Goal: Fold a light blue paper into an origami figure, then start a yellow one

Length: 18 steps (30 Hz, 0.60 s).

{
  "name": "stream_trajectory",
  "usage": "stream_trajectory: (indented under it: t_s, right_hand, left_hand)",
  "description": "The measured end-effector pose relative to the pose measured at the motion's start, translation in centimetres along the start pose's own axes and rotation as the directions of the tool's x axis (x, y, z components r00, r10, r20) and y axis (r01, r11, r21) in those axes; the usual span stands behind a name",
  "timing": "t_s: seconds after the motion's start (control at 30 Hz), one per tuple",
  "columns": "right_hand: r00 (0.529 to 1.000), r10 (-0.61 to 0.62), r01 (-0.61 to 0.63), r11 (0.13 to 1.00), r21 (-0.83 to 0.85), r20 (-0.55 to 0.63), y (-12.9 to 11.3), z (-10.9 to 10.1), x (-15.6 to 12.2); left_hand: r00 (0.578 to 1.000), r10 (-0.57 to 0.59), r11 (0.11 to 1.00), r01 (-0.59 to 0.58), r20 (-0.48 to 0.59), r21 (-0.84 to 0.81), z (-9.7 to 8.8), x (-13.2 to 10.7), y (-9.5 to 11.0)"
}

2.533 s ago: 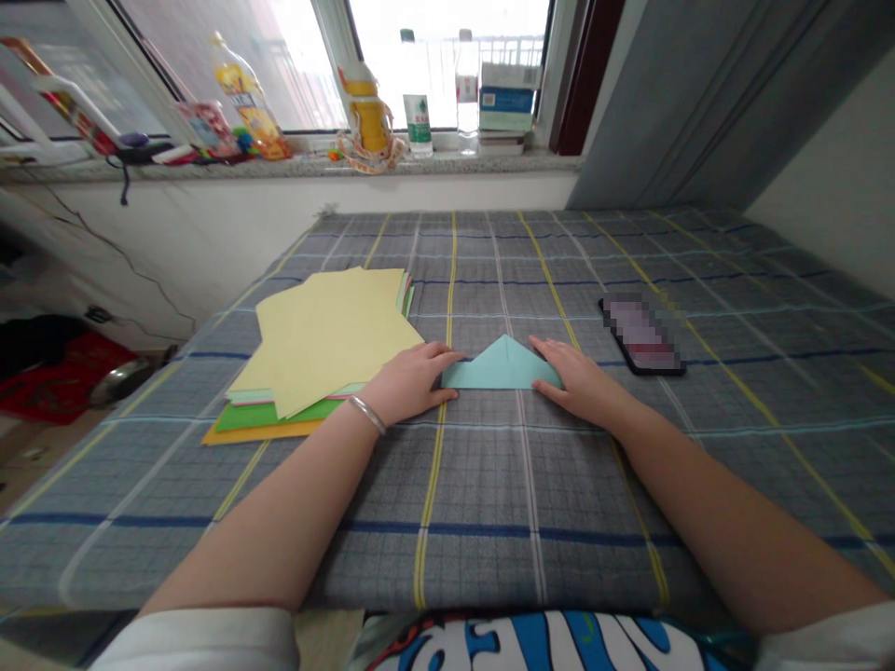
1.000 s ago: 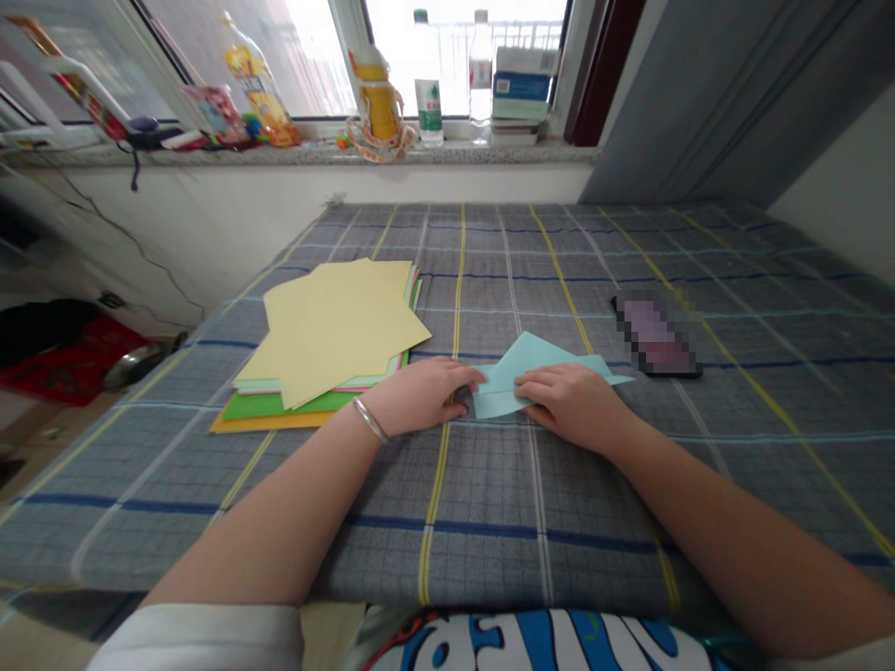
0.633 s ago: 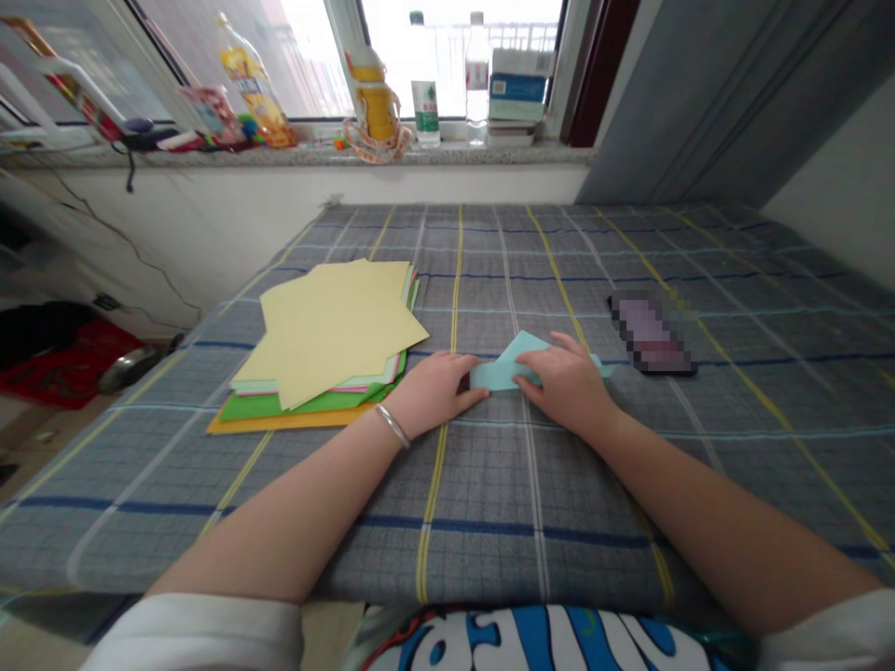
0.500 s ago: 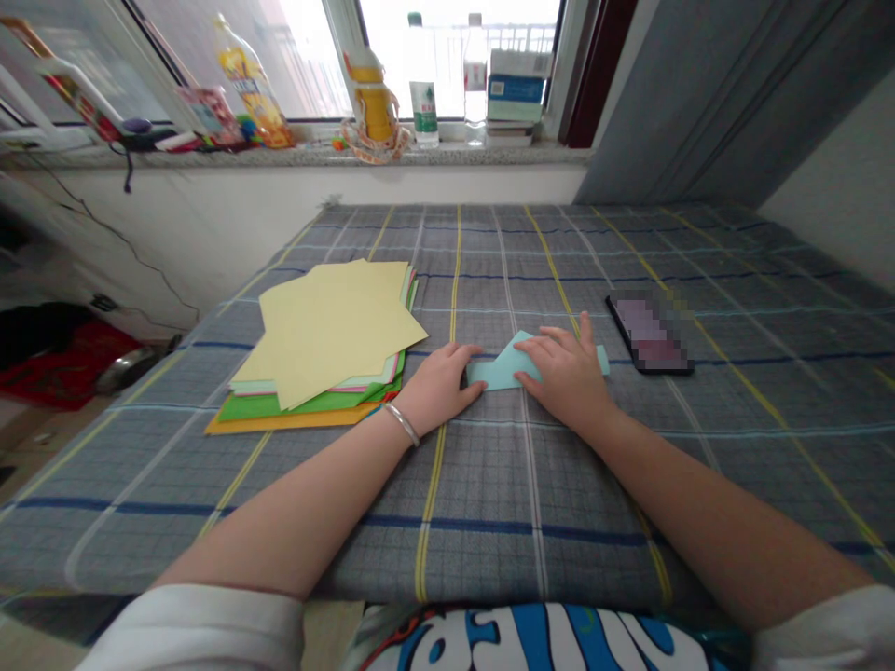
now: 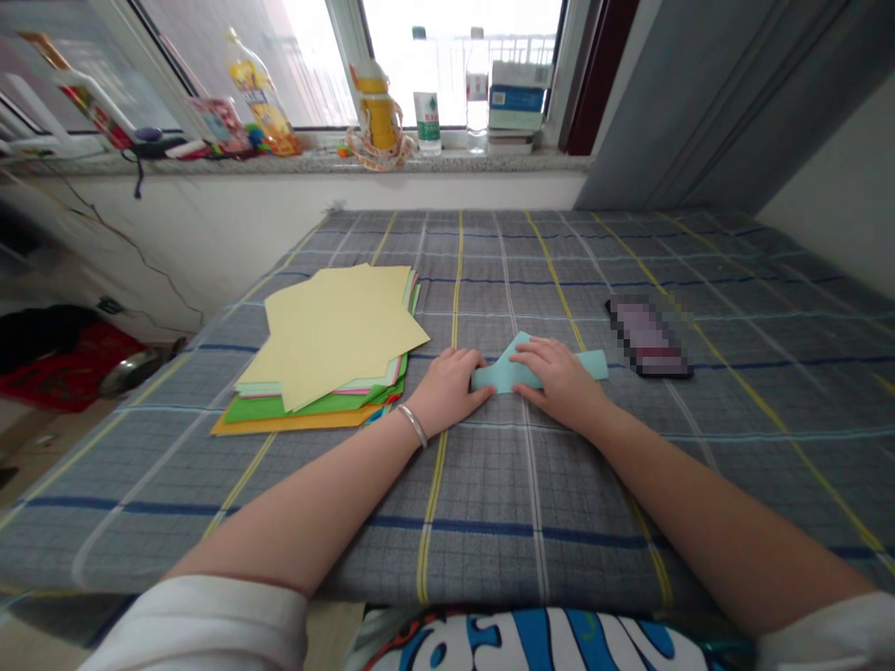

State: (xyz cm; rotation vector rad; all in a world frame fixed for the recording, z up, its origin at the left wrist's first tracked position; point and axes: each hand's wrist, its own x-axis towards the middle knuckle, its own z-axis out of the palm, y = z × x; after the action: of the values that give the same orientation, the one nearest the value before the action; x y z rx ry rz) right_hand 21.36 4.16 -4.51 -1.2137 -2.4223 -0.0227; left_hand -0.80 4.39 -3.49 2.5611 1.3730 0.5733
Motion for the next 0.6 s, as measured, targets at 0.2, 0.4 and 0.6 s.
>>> stream_trajectory:
  t_s: [0.2,0.4,0.6]
  right_hand:
    - [0.985,0.003,-0.022,0.994,-0.109,-0.171,-0.8,-1.3,0.1]
    - [0.932,-0.019,-0.079,0.964,-0.253,-0.363,-1.1,-2.7,-0.3]
    - [0.933,-0.065,-0.052,0.948,-0.313,-0.353,-0.9,-3.9,-1.6]
  left_hand:
    - [0.998,-0.014,0.975,0.001,-0.055,-0.223,-0.4,0.1,-0.1]
    - [0.951,0.247,0.946,-0.278,-0.186,-0.166,-1.0,-0.2,0.4]
    - [0.911,0.336,0.915,-0.376,-0.24,-0.146,-1.5,-0.6,0.6]
